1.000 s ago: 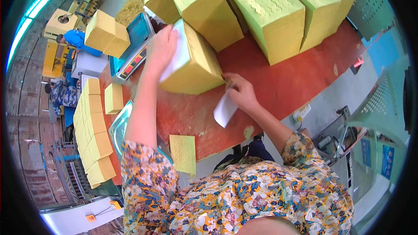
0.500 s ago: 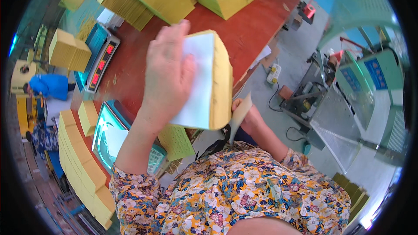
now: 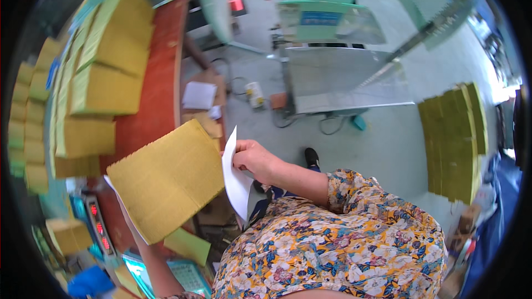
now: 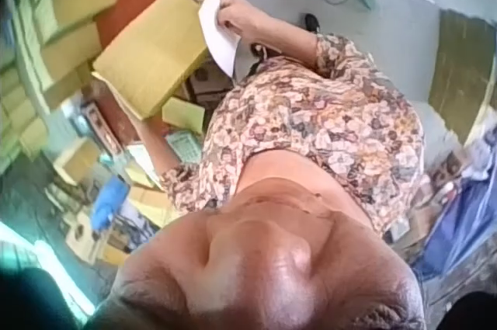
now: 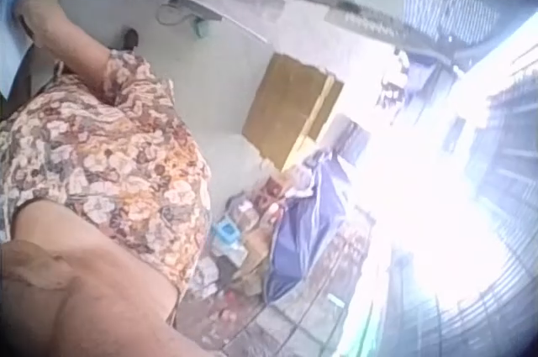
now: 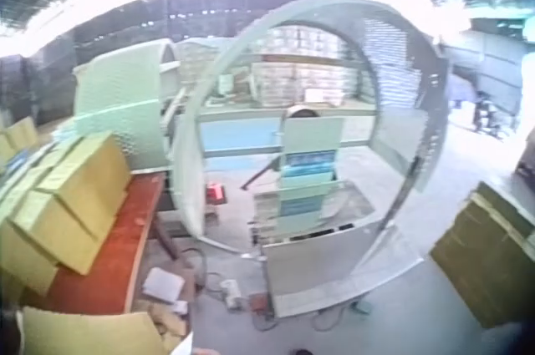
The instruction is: Bundling stacks of paper with bands and weighing them on a digital scale in a paper mill.
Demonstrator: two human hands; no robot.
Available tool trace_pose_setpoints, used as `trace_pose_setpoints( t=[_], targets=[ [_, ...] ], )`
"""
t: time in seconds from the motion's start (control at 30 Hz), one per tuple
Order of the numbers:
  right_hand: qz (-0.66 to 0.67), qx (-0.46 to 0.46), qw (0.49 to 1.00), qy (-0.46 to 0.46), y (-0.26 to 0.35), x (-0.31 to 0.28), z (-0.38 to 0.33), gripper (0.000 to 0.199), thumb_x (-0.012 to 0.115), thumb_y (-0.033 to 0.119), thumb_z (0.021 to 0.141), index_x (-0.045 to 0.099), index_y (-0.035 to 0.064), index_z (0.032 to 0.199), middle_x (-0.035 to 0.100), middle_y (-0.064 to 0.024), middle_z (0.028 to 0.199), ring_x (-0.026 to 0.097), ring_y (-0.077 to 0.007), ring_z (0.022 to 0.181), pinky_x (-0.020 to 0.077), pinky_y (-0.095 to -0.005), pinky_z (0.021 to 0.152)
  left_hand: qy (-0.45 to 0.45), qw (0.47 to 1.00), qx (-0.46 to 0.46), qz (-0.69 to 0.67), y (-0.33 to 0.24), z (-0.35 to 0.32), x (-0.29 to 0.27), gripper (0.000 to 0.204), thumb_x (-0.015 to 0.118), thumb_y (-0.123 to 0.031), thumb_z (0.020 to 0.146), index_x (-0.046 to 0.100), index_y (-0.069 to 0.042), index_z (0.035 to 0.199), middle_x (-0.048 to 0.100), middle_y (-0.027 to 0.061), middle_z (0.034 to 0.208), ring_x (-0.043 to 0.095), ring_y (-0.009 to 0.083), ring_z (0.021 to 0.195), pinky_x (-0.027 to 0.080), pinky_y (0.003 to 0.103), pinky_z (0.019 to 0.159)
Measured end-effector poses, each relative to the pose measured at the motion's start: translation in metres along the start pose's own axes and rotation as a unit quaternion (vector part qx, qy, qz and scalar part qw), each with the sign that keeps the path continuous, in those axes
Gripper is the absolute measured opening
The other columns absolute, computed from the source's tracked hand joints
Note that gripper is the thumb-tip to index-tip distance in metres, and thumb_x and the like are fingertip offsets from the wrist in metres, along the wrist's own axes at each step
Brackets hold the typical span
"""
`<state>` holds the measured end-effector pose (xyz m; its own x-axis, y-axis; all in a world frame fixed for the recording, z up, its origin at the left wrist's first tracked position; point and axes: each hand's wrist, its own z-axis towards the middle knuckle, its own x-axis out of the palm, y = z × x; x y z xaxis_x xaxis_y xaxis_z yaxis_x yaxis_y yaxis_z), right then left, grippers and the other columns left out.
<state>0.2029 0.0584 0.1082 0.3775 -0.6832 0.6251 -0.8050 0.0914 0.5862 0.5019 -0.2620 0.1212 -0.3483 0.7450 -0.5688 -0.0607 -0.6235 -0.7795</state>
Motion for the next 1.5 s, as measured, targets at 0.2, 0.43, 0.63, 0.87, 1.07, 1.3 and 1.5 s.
trace_pose_setpoints(
  t=[0.2,0.43,0.63,0.87,1.07,1.3,1.5],
  targets=[
    [0.002,-0.104,0.993,-0.047,0.047,-0.092,-0.040,0.006,0.060,0.003,0.076,0.064,0.0039,0.080,0.069,-0.0114,0.106,0.064,-0.0210,0.088,0.0483,-0.0313,0.074,0.006,0.839,-0.134,-0.527,0.050,0.101,0.168,0.049,0.042,-0.035,0.102,0.043,-0.005,0.140,0.051,0.0109,0.135,0.051,0.0236,0.123,0.045,0.037,0.101],
    [-0.026,-0.143,0.986,-0.079,0.051,-0.199,-0.046,0.009,0.057,0.005,0.081,0.059,0.0065,0.073,0.067,-0.0193,0.111,0.066,-0.0247,0.099,0.0499,-0.0286,0.076,-0.015,0.781,-0.257,-0.570,0.072,0.138,0.299,0.052,0.044,-0.043,0.101,0.043,-0.008,0.140,0.053,0.0087,0.129,0.054,0.0226,0.119,0.050,0.039,0.095],
    [0.089,-0.097,0.991,0.008,0.080,-0.258,-0.041,0.018,0.062,0.014,0.088,0.058,0.0051,0.072,0.060,-0.0295,0.122,0.067,-0.0300,0.094,0.0537,-0.0334,0.080,-0.045,0.692,-0.334,-0.639,0.085,0.159,0.324,0.054,0.044,-0.047,0.101,0.043,-0.008,0.138,0.057,0.0076,0.123,0.059,0.0223,0.111,0.053,0.039,0.089],
    [0.106,0.009,0.994,-0.007,0.087,-0.310,-0.023,0.010,0.056,0.010,0.084,0.057,0.0024,0.077,0.064,-0.0165,0.091,0.066,-0.0265,0.074,0.0550,-0.0343,0.068,-0.027,0.746,-0.341,-0.571,0.077,0.184,0.335,0.052,0.043,-0.046,0.102,0.045,-0.007,0.136,0.058,0.0085,0.122,0.060,0.0228,0.109,0.054,0.038,0.088],
    [-0.077,0.032,0.983,-0.166,0.092,-0.308,-0.006,0.024,0.048,-0.002,0.072,0.060,-0.0007,0.093,0.061,-0.0122,0.079,0.061,-0.0214,0.068,0.0486,-0.0333,0.063,-0.001,0.782,-0.308,-0.541,0.063,0.189,0.353,0.050,0.042,-0.044,0.102,0.046,-0.006,0.134,0.058,0.0092,0.121,0.061,0.0232,0.107,0.055,0.038,0.087],
    [-0.359,-0.074,0.850,-0.377,0.089,-0.265,-0.017,0.035,0.051,0.004,0.079,0.063,0.0019,0.113,0.068,-0.0154,0.094,0.066,-0.0277,0.089,0.0497,-0.0365,0.081,-0.006,0.872,-0.283,-0.398,0.040,0.192,0.351,0.053,0.039,-0.048,0.102,0.047,-0.006,0.134,0.058,0.0082,0.121,0.060,0.0221,0.109,0.052,0.036,0.090],
    [-0.391,-0.207,0.794,-0.418,0.071,-0.268,-0.015,0.036,0.052,0.002,0.083,0.063,0.0062,0.117,0.068,-0.0126,0.095,0.065,-0.0214,0.090,0.0501,-0.0338,0.080,-0.022,0.745,-0.358,-0.562,-0.020,0.211,0.342,0.061,0.036,-0.052,0.102,0.044,-0.005,0.139,0.053,0.0106,0.133,0.054,0.0227,0.120,0.044,0.038,0.100]
  ],
)
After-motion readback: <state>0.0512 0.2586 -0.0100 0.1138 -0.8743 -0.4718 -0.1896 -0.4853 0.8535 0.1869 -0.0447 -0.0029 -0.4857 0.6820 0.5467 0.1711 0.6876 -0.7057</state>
